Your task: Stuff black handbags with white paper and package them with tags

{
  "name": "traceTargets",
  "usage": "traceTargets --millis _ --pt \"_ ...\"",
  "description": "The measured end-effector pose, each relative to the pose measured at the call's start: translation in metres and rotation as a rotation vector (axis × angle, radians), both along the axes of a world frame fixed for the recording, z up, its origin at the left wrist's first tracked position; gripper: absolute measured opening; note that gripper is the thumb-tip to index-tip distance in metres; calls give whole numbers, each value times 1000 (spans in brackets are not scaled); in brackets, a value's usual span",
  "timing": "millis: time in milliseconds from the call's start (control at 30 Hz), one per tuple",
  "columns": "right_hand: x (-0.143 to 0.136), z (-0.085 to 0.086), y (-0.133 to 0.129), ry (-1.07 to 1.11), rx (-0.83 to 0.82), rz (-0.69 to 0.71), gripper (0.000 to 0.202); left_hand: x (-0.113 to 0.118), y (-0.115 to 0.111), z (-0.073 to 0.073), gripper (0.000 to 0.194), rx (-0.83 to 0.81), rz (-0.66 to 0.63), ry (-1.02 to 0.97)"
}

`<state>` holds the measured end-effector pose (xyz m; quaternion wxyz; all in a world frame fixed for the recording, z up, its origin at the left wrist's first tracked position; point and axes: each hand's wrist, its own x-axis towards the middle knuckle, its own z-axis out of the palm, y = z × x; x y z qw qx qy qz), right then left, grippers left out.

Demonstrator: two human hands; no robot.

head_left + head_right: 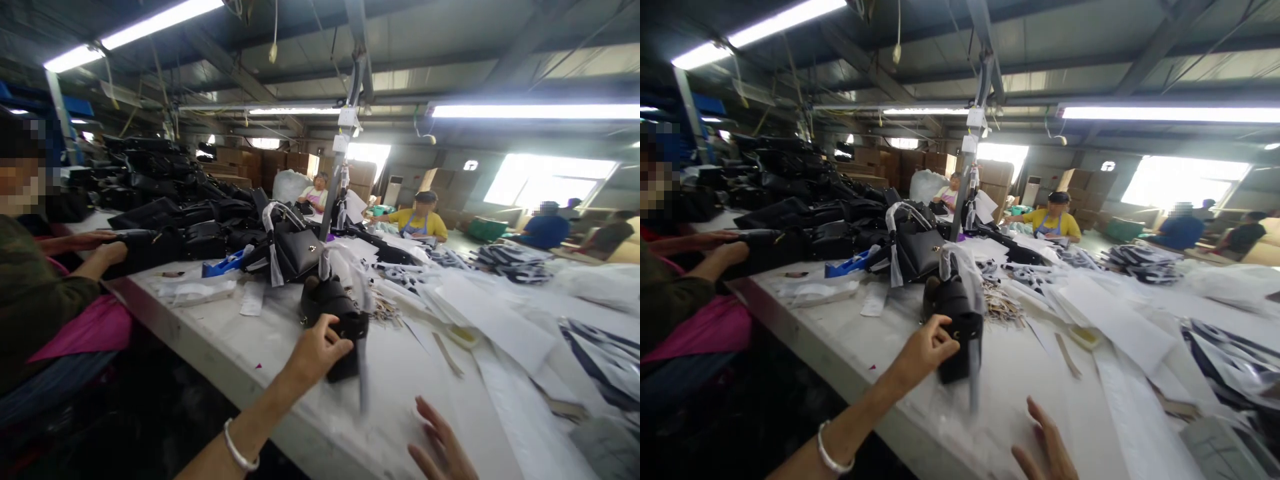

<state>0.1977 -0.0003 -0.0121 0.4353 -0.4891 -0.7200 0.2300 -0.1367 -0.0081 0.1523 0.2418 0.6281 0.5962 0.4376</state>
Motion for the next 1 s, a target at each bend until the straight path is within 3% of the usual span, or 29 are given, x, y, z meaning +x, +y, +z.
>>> traceTargets --millis 67,133,200,367,467,567,667,767,900,1000 --pt "-13 15 0 106 -60 34 75 35 -6 -4 50 27 -163 9" --pt "-32 34 7 238 -115 24 88 52 -6 -9 40 80 -152 76" --pt "-52 53 20 379 -188 -48 100 51 1 -15 30 128 -78 129" --pt "-67 87 59 482 -311 -220 113 12 24 -33 23 181 103 162" --pt "-66 95 74 415 -276 -183 121 -20 36 -46 33 232 255 163" --pt "-72 103 81 267 -227 -101 124 -50 48 -61 37 247 314 170" --pt "-83 113 83 135 -184 -133 117 -70 58 -73 38 246 320 181" --pt "-88 118 86 100 -152 -230 90 -81 61 -80 36 269 344 192" --pt "-86 115 94 114 -113 -241 51 -87 60 -80 33 305 375 230" --pt "-81 113 94 227 -158 -260 47 -93 68 -76 34 277 354 286"
